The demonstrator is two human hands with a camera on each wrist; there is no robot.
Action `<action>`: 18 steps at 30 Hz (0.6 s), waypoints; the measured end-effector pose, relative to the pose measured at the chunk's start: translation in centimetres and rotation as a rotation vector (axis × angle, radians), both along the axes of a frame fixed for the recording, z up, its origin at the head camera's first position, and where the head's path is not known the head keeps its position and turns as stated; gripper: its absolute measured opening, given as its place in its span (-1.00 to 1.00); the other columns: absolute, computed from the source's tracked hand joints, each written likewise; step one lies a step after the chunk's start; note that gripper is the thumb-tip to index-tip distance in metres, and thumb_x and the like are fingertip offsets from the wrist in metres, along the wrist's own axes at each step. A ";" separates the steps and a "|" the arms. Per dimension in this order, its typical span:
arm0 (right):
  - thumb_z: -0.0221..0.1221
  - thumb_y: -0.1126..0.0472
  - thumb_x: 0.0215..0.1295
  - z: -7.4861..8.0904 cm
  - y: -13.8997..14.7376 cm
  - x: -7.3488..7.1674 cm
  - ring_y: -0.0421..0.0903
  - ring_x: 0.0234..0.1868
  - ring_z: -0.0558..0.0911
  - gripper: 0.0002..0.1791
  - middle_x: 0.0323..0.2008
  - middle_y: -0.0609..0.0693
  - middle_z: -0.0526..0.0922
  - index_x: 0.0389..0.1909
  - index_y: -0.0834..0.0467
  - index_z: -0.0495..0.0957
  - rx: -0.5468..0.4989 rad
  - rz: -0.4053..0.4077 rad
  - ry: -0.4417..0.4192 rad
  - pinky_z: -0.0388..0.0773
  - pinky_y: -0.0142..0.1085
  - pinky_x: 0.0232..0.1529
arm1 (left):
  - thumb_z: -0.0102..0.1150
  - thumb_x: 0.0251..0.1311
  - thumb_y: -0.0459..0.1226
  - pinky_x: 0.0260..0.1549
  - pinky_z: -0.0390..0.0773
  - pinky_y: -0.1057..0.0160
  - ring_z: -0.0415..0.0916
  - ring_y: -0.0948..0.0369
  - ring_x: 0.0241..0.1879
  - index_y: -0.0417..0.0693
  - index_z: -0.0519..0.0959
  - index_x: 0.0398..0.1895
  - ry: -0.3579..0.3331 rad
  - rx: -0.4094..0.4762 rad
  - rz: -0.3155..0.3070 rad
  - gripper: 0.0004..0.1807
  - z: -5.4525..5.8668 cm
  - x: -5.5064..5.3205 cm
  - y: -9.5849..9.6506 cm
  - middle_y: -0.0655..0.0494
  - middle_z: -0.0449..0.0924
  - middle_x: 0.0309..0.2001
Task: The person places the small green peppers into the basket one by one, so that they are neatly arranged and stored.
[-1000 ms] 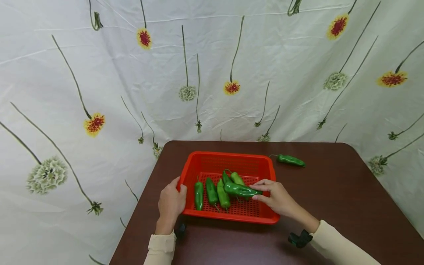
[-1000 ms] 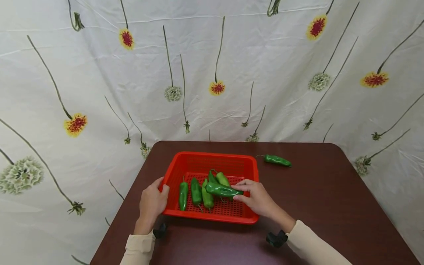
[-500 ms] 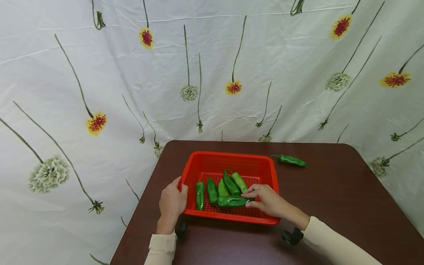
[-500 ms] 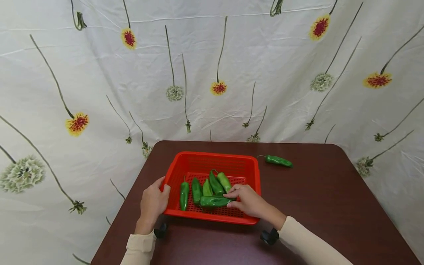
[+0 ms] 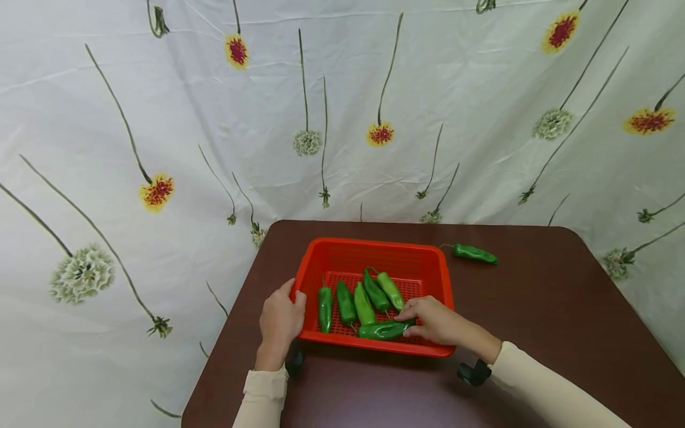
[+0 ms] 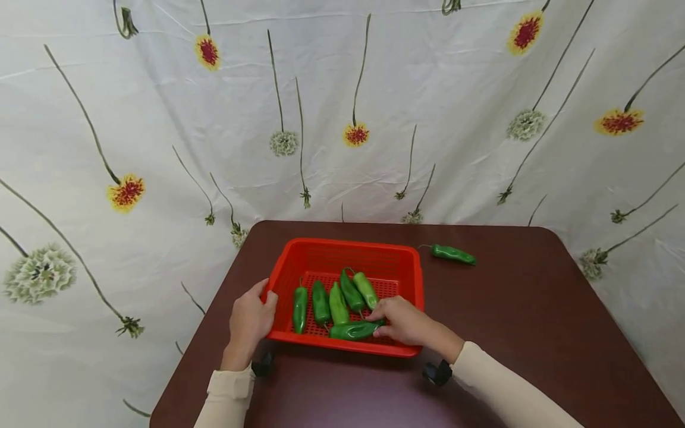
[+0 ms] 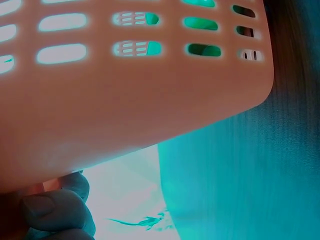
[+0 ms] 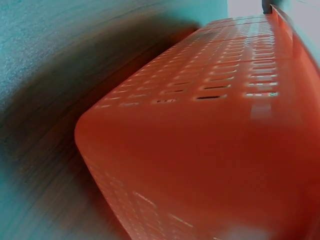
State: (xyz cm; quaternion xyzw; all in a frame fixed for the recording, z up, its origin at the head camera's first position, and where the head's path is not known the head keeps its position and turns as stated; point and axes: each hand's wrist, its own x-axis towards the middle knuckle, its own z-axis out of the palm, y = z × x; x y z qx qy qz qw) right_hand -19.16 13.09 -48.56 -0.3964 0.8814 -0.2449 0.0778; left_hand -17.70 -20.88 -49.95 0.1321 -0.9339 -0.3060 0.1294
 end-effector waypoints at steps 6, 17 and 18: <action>0.42 0.21 0.14 -0.1 -0.3 0.0 -0.10 -0.02 0.69 -0.65 -0.08 -0.05 0.77 -0.01 0.09 0.74 0.078 0.011 0.038 0.64 -0.13 0.03 | 0.04 0.34 -0.10 -0.06 0.65 -0.21 0.67 -0.06 -0.12 -0.08 0.49 0.34 -0.002 -0.010 0.004 -0.46 -0.2 -0.1 -0.1 -0.17 0.64 0.16; 0.45 0.17 0.10 -0.1 -1.1 0.5 -0.15 -0.12 0.69 -0.67 -0.14 -0.10 0.77 -0.06 0.04 0.74 0.233 -0.050 0.044 0.68 -0.20 -0.10 | 0.04 0.34 -0.11 -0.06 0.65 -0.20 0.67 -0.07 -0.11 -0.09 0.49 0.34 -0.003 -0.019 0.006 -0.47 -0.2 -0.2 -0.1 -0.17 0.64 0.15; 0.45 0.17 0.09 0.0 -1.2 0.4 -0.17 -0.14 0.69 -0.68 -0.15 -0.11 0.77 -0.08 0.03 0.74 0.245 -0.051 0.042 0.68 -0.22 -0.12 | 0.04 0.34 -0.11 -0.06 0.65 -0.20 0.67 -0.07 -0.11 -0.09 0.49 0.34 -0.003 -0.020 0.006 -0.46 -0.1 -0.2 -0.1 -0.17 0.64 0.15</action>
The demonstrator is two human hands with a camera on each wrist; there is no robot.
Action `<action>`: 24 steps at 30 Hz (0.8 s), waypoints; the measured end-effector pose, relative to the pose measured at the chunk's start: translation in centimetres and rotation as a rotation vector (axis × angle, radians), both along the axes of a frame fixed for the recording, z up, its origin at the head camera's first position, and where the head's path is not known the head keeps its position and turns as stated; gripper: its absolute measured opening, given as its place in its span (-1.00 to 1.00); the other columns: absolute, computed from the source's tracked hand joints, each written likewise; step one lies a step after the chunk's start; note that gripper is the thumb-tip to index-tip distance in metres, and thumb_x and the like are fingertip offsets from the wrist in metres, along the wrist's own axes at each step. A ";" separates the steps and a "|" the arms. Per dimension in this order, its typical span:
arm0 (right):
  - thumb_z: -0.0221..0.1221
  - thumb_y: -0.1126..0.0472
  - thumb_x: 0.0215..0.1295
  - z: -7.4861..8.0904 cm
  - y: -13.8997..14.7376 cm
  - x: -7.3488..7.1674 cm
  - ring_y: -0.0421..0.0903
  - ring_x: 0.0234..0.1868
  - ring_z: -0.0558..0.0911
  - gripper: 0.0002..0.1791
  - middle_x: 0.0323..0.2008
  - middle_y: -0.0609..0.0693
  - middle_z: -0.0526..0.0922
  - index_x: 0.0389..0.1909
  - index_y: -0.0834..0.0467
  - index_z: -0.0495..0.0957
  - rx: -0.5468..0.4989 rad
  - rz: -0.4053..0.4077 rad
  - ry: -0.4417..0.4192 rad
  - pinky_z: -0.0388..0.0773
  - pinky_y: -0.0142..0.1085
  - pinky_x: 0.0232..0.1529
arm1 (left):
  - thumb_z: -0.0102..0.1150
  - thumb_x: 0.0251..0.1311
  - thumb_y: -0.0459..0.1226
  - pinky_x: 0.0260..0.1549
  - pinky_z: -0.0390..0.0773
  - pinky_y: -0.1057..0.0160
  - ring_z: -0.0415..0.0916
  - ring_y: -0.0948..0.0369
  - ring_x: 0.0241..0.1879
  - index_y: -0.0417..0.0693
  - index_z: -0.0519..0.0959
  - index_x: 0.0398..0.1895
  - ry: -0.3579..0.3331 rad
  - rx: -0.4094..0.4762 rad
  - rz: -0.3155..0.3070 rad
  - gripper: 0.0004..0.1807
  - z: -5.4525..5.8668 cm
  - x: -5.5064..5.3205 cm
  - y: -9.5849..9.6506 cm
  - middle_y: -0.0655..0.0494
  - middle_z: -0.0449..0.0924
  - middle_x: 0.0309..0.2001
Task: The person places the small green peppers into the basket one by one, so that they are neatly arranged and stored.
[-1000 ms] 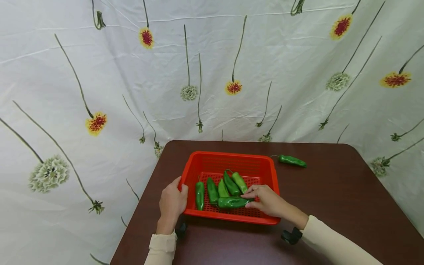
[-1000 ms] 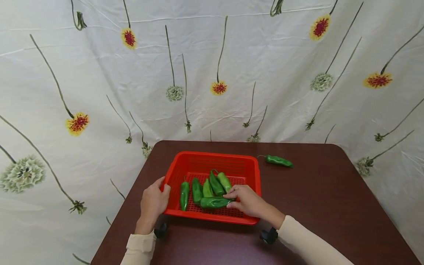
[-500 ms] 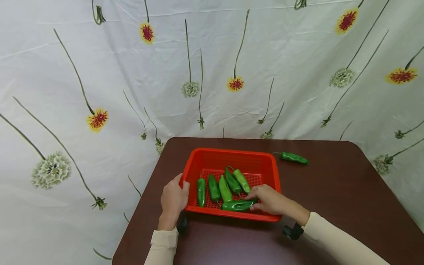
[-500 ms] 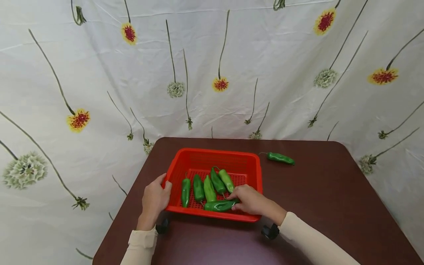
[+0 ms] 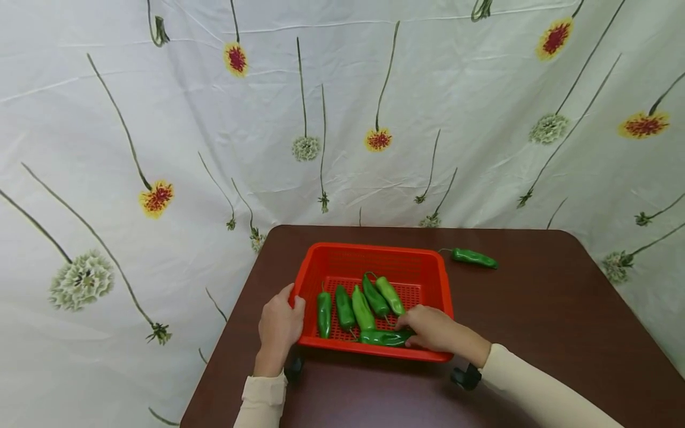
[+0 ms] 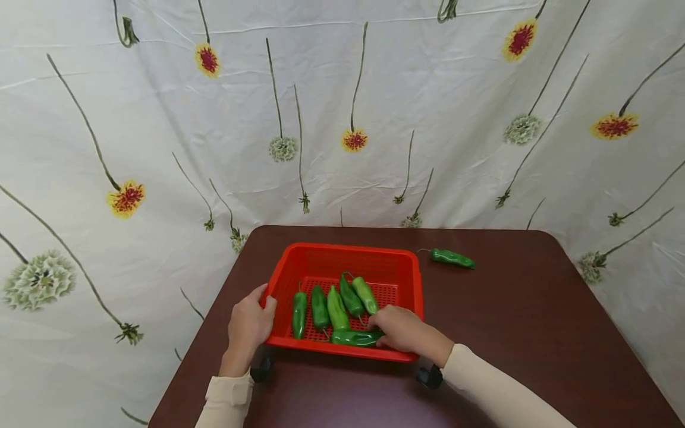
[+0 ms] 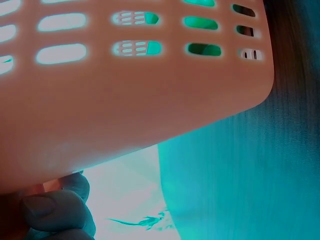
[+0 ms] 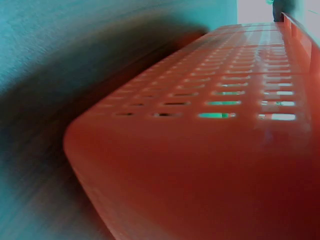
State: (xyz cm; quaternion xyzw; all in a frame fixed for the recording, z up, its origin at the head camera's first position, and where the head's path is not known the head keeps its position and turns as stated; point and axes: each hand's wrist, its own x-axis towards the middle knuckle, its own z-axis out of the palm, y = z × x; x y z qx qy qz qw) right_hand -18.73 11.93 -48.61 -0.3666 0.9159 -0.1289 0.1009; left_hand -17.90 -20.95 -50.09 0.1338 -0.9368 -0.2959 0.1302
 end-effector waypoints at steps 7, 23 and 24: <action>0.46 0.18 0.08 -0.1 -0.3 -0.3 -0.23 -0.25 0.66 -0.74 -0.24 -0.16 0.75 -0.17 -0.01 0.71 0.038 0.009 -0.026 0.65 -0.30 -0.23 | 0.02 0.35 -0.10 -0.09 0.66 -0.20 0.67 -0.07 -0.14 -0.07 0.49 0.34 0.000 -0.003 0.002 -0.47 -0.1 0.0 0.0 -0.17 0.65 0.13; 0.46 0.23 0.00 -0.5 -0.5 -0.1 -0.34 -0.48 0.46 -0.78 -0.47 -0.23 0.62 -0.33 -0.04 0.66 0.050 -0.004 -0.017 0.44 -0.39 -0.49 | -0.01 0.33 -0.12 -0.19 0.67 -0.17 0.68 -0.06 -0.18 -0.07 0.54 0.29 0.047 -0.009 -0.007 -0.49 -0.1 0.1 -0.1 -0.15 0.68 0.09; 0.46 0.23 0.00 -0.5 -0.5 -0.1 -0.34 -0.48 0.46 -0.78 -0.48 -0.24 0.60 -0.34 -0.04 0.66 0.048 -0.004 -0.017 0.44 -0.40 -0.49 | -0.01 0.33 -0.12 -0.18 0.67 -0.17 0.68 -0.05 -0.18 -0.07 0.55 0.29 0.049 -0.009 -0.007 -0.49 -0.1 0.1 -0.1 -0.15 0.68 0.09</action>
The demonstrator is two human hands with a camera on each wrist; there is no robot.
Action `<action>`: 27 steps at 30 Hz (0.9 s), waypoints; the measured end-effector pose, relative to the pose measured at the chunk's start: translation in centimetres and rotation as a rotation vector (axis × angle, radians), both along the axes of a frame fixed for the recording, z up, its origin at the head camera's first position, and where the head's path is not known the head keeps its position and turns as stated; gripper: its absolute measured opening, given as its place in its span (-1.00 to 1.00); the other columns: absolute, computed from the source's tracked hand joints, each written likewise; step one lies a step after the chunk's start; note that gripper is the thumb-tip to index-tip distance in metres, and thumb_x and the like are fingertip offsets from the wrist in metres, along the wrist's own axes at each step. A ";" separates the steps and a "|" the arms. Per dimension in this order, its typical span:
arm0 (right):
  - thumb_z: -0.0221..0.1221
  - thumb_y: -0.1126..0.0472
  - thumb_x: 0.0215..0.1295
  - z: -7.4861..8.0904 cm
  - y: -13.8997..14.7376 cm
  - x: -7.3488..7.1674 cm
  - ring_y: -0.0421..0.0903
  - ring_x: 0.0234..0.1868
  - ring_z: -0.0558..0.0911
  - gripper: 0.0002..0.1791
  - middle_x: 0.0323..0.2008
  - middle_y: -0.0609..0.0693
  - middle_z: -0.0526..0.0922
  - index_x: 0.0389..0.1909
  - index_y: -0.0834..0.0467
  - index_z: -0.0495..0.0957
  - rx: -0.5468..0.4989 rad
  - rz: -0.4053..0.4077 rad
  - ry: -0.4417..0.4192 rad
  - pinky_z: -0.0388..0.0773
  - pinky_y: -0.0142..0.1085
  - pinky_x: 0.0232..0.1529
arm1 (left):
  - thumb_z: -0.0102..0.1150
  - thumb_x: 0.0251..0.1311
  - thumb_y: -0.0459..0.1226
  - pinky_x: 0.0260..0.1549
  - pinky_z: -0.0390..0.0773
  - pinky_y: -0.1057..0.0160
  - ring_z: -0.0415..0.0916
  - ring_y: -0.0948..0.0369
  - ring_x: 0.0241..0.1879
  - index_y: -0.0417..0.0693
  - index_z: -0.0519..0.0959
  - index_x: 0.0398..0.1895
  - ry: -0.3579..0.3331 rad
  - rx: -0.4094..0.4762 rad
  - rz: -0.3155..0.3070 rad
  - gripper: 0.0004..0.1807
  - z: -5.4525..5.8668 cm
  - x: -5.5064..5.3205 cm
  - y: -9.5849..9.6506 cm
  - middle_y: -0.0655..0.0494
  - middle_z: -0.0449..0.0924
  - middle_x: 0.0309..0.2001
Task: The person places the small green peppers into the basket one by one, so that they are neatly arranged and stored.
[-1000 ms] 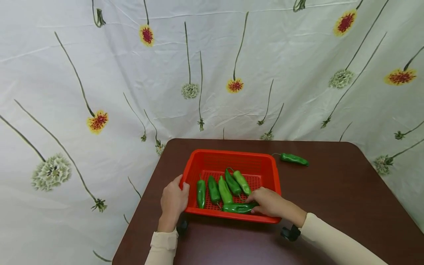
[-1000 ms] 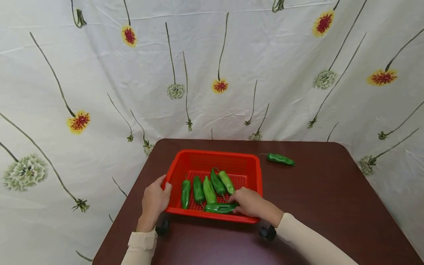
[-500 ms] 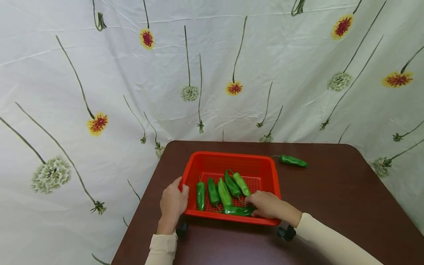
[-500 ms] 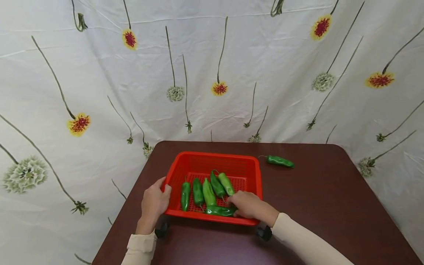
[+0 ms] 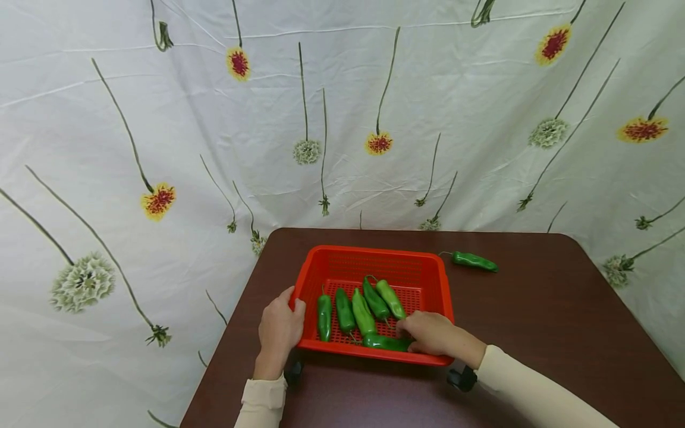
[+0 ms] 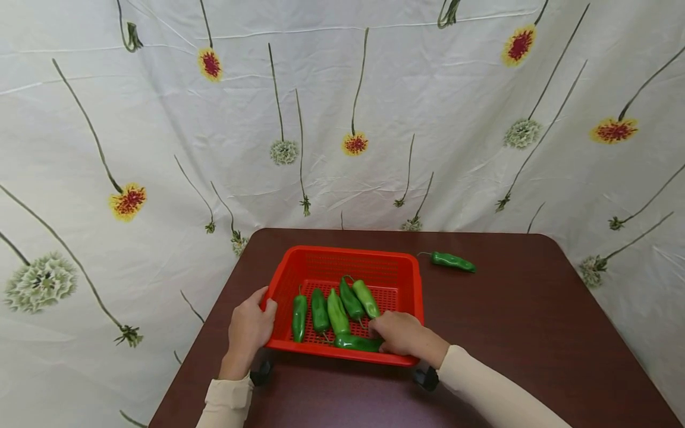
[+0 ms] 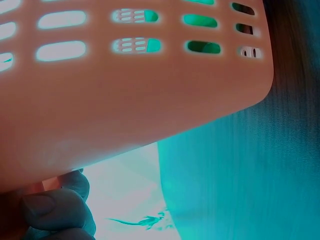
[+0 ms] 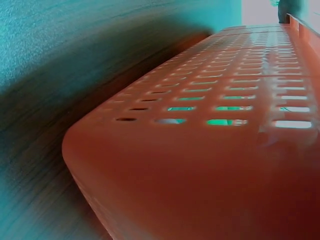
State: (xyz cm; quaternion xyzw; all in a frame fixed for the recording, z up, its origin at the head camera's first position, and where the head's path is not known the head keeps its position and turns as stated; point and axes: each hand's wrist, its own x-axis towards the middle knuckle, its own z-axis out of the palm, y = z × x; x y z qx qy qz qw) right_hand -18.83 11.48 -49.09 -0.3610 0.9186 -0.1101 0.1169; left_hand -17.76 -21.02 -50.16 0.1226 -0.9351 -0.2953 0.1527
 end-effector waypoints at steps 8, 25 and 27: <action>0.42 0.16 0.13 0.1 0.4 -0.4 -0.32 -0.40 0.55 -0.81 -0.35 -0.17 0.69 -0.23 0.04 0.68 -0.087 0.003 -0.004 0.54 -0.38 -0.37 | -0.02 0.33 -0.11 -0.15 0.67 -0.18 0.68 -0.06 -0.16 -0.07 0.54 0.29 -0.006 0.003 -0.003 -0.49 0.0 0.0 0.1 -0.15 0.67 0.11; 0.34 0.13 0.28 1.3 1.5 -0.8 -0.28 -0.20 0.67 -0.75 -0.16 -0.03 0.75 -0.08 0.12 0.67 -0.461 -0.095 -0.030 0.70 -0.18 -0.13 | -0.04 0.34 -0.12 -0.13 0.65 -0.18 0.65 -0.07 -0.17 -0.06 0.52 0.31 -0.018 0.001 0.004 -0.48 -0.1 0.0 0.0 -0.16 0.66 0.12; 0.34 0.13 0.27 1.8 1.8 -0.9 -0.28 -0.21 0.65 -0.77 -0.17 -0.07 0.74 -0.08 0.08 0.67 -0.487 -0.121 -0.002 0.69 -0.15 -0.14 | -0.04 0.35 -0.12 -0.13 0.65 -0.18 0.65 -0.06 -0.17 -0.07 0.52 0.32 -0.021 0.001 0.002 -0.48 -0.1 0.0 0.0 -0.17 0.66 0.12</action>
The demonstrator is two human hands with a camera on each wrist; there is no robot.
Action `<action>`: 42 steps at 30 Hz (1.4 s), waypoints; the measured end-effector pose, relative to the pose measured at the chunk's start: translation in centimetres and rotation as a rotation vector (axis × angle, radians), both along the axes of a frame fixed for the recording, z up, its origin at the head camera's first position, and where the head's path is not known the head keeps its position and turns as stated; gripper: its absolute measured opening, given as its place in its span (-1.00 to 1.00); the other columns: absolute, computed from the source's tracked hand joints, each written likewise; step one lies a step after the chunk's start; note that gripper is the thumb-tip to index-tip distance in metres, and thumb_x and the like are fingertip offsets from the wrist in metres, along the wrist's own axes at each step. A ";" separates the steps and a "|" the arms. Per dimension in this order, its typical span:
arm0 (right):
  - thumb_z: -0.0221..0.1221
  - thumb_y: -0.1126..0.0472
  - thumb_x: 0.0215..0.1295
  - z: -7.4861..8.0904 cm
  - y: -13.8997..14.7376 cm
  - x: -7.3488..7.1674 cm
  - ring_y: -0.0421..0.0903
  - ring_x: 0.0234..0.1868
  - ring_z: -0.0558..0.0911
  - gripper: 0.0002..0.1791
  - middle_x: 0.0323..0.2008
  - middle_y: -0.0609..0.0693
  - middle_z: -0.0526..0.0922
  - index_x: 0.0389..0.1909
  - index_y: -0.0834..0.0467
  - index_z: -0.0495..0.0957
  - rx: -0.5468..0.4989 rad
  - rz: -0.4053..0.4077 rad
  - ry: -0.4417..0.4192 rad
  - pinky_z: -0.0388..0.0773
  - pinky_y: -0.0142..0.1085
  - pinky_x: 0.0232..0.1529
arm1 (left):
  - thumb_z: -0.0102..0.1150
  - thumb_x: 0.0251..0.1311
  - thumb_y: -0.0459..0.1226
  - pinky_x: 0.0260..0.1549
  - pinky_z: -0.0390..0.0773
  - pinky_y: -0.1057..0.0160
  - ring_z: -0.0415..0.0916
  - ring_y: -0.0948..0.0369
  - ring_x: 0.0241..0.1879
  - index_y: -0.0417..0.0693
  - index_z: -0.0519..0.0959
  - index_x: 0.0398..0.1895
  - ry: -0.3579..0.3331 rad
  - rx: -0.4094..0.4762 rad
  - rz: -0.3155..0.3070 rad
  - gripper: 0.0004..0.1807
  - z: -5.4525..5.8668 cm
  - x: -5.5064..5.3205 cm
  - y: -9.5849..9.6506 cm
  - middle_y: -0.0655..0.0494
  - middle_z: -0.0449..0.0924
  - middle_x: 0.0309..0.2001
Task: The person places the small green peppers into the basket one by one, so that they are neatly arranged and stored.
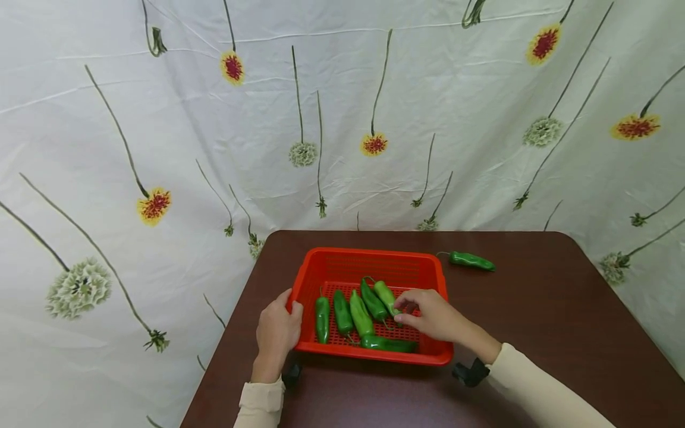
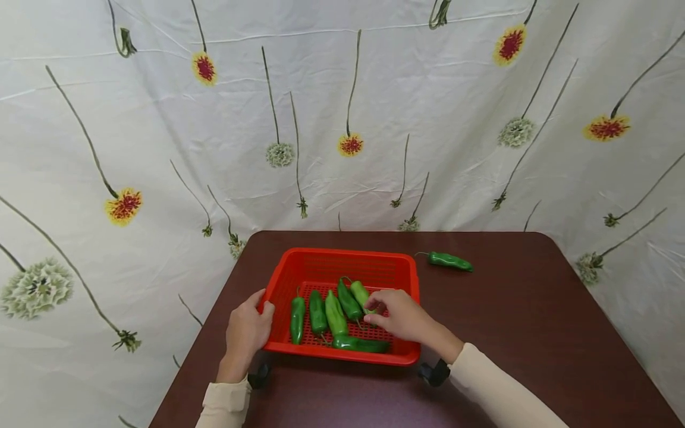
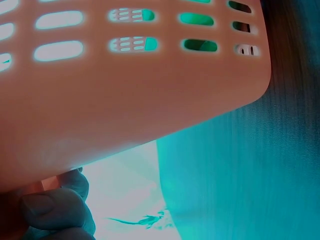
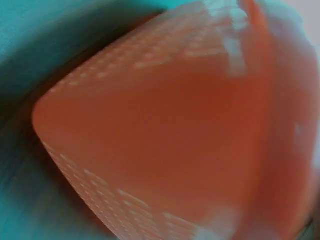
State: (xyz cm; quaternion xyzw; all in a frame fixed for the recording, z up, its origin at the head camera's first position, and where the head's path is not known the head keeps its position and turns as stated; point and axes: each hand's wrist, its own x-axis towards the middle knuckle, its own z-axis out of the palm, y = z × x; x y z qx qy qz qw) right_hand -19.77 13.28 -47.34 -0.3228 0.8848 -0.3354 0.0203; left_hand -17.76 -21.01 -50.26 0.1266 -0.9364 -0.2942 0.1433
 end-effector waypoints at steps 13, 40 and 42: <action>0.28 0.04 0.34 3.8 5.0 -2.1 -0.09 -0.09 0.69 -0.62 -0.03 0.01 0.72 0.12 0.07 0.59 -0.221 -0.335 0.187 0.71 -0.14 -0.10 | -0.02 0.34 -0.11 -0.11 0.66 -0.18 0.65 -0.05 -0.18 -0.06 0.50 0.34 -0.011 0.004 0.019 -0.47 0.0 0.2 -0.4 -0.15 0.66 0.12; 0.15 -0.11 0.42 -0.2 15.5 -5.2 0.34 0.17 0.56 -0.36 0.22 0.36 0.55 0.31 0.26 0.45 -0.122 -0.691 0.120 0.54 0.24 0.05 | -0.03 0.34 -0.10 -0.14 0.66 -0.17 0.66 -0.04 -0.17 -0.04 0.51 0.33 -0.012 0.002 0.015 -0.47 0.0 0.4 -0.2 -0.15 0.66 0.13; 0.14 -0.13 0.42 -0.8 16.1 -5.5 0.35 0.19 0.53 -0.33 0.25 0.37 0.52 0.32 0.27 0.43 -0.102 -0.697 0.117 0.52 0.25 0.06 | -0.03 0.33 -0.10 -0.14 0.66 -0.17 0.65 -0.04 -0.18 -0.04 0.51 0.33 -0.010 0.005 0.011 -0.47 0.0 0.3 -0.1 -0.15 0.66 0.12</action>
